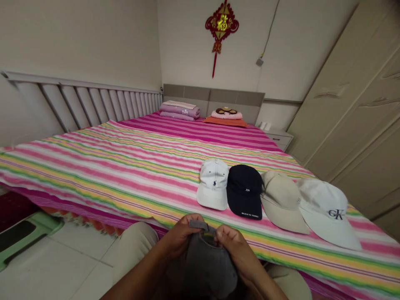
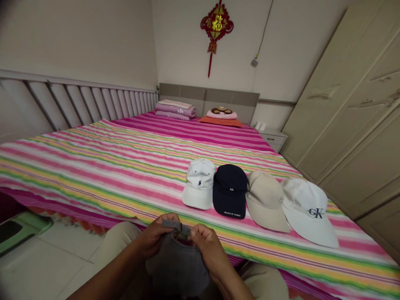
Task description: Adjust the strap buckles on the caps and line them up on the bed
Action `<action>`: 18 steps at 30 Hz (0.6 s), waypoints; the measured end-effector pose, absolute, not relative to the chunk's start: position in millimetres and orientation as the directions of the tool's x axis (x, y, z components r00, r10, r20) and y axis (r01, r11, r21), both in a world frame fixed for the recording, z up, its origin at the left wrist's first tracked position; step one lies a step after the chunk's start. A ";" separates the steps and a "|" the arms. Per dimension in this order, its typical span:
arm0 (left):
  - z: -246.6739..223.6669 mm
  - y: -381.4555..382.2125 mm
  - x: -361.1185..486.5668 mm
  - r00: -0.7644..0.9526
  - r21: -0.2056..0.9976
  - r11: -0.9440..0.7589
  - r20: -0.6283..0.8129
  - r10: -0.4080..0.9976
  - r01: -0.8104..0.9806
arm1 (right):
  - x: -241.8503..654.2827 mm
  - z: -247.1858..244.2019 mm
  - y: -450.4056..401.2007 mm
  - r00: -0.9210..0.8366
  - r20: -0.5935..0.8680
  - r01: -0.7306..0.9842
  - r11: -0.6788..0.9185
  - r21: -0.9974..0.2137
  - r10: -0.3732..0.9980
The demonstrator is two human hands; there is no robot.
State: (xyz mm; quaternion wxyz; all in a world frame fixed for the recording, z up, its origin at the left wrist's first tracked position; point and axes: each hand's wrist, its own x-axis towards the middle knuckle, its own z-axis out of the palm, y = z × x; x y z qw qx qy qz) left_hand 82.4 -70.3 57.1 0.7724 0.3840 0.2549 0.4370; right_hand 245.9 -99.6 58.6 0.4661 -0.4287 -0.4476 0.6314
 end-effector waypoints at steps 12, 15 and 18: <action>134.0 -16.2 3.6 0.058 0.824 0.001 0.039 0.998 -0.566 | 194.5 106.9 -24.2 0.000 -0.071 -0.370 -0.066 -0.927 0.997; 160.6 25.1 -24.7 -0.068 0.928 -0.033 0.009 0.998 -0.372 | 174.4 127.2 19.7 0.004 0.017 -0.235 0.017 -0.972 1.000; 174.4 75.0 -50.4 -0.221 0.996 -0.092 0.089 0.971 -0.004 | 173.4 136.6 62.8 0.044 0.110 -0.025 0.111 -0.993 0.993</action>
